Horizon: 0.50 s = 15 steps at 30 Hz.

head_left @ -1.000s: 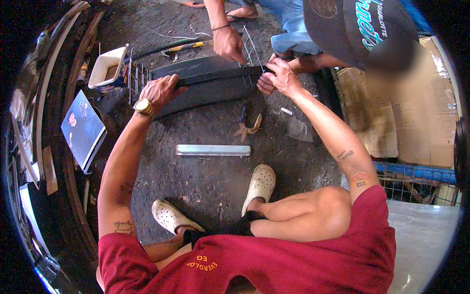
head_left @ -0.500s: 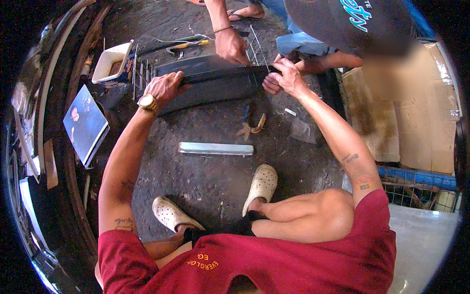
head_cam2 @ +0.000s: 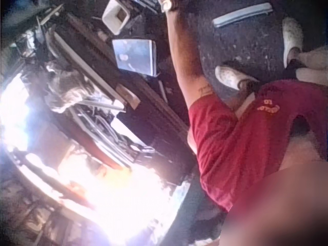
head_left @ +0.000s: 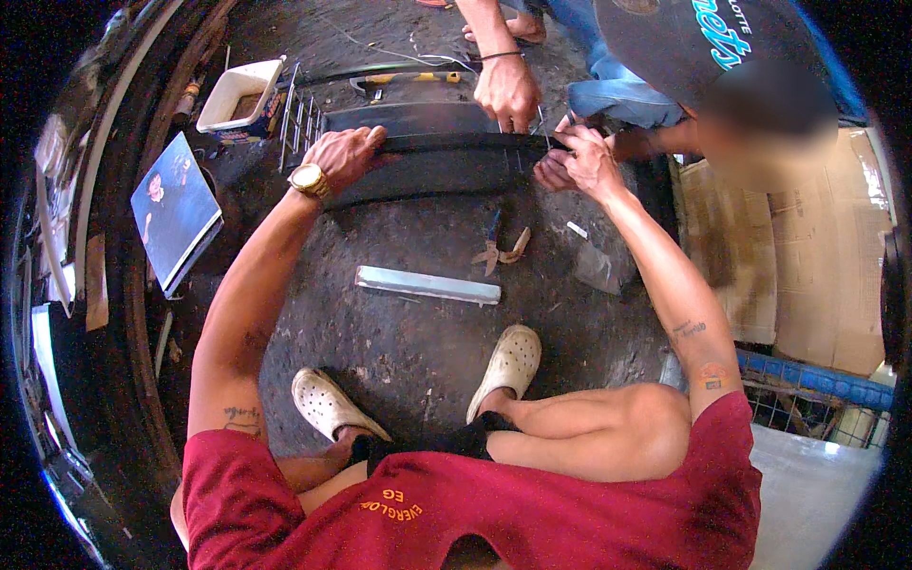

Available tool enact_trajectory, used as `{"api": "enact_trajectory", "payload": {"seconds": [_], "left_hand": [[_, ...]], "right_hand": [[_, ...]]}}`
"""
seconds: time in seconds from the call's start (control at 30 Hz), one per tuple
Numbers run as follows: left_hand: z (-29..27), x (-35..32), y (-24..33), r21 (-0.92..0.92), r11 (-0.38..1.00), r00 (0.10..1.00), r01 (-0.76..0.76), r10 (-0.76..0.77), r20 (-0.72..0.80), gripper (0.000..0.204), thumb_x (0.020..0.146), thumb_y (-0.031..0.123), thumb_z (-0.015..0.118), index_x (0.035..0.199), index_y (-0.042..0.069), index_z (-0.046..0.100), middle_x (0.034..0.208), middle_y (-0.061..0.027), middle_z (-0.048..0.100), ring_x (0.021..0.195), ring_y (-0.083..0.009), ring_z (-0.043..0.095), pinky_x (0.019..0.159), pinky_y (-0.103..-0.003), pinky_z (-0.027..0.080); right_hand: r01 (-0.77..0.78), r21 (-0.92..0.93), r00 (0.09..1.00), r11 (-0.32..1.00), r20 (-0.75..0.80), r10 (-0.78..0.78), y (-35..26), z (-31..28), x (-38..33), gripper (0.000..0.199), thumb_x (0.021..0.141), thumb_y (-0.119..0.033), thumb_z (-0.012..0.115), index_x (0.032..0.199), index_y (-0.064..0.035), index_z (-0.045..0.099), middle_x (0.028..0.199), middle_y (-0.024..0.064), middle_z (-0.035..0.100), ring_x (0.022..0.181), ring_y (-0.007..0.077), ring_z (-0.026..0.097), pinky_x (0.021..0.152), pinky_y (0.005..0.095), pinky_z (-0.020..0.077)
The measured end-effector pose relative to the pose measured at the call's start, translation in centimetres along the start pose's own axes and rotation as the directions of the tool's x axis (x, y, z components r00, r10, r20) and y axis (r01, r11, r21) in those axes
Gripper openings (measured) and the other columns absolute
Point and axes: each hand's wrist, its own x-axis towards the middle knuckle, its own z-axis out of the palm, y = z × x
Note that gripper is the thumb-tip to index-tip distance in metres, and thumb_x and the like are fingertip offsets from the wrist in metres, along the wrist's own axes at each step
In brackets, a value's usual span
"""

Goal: The person sits on the floor and assembles a metal wire rack onto a black curved panel. They align the rack, insert wires into slots, and adjust the fit while a second person assists by holding the panel and handing over small parts.

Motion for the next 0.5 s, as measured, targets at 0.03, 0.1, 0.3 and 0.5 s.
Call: {"api": "enact_trajectory", "payload": {"seconds": [0.03, 0.1, 0.3, 0.5], "left_hand": [[0.18, 0.00, -0.05, 0.007, 1.000, 1.000, 0.012, -0.012, -0.004, 0.031, 0.094, 0.038, 0.060, 0.104, 0.009, 0.056, 0.086, -0.0145, 0.068, 0.078, -0.0371, 0.068, 0.065, -0.049, 0.053], [0.31, 0.15, -0.17, 0.010, 1.000, 1.000, 0.010, -0.010, 0.009, 0.032, 0.094, 0.039, 0.059, 0.104, 0.009, 0.056, 0.086, -0.0146, 0.068, 0.079, -0.0367, 0.069, 0.066, -0.049, 0.054], [0.04, 0.47, -0.08, -0.009, 0.999, 0.996, 0.048, -0.047, 0.071, 0.030, 0.096, 0.038, 0.057, 0.104, 0.009, 0.056, 0.087, -0.0136, 0.068, 0.080, -0.0360, 0.069, 0.066, -0.049, 0.054], [1.02, 0.47, -0.14, 0.027, 0.996, 0.980, -0.088, 0.092, -0.179, 0.041, 0.097, 0.048, 0.057, 0.099, 0.008, 0.052, 0.082, -0.0146, 0.067, 0.075, -0.0372, 0.068, 0.063, -0.048, 0.056]], "right_hand": [[0.012, -0.063, 1.000, 0.998, 0.017, -0.011, -0.07, -0.22, 0.09, 0.028, 0.083, -0.021, 0.070, 0.106, -0.0039, 0.073, 0.112, 0.0148, 0.067, 0.111, 0.0361, 0.058, 0.099, 0.0451, 0.0454], [0.048, -0.099, 0.999, 0.994, 0.029, -0.046, -0.29, -0.50, 0.13, 0.030, 0.084, -0.023, 0.071, 0.107, -0.0043, 0.073, 0.114, 0.0165, 0.066, 0.112, 0.0361, 0.058, 0.100, 0.0449, 0.0444], [0.035, -0.078, 0.999, 0.996, -0.009, -0.035, -0.73, -0.21, 0.12, 0.035, 0.084, -0.026, 0.072, 0.112, -0.0043, 0.071, 0.115, 0.0189, 0.065, 0.112, 0.0363, 0.058, 0.099, 0.0458, 0.0461], [0.215, -0.255, 0.976, 0.943, 0.070, -0.204, -0.32, -0.38, 0.31, 0.041, 0.085, -0.028, 0.070, 0.120, -0.0069, 0.065, 0.113, 0.0180, 0.064, 0.110, 0.0373, 0.059, 0.098, 0.0477, 0.0466]]}}
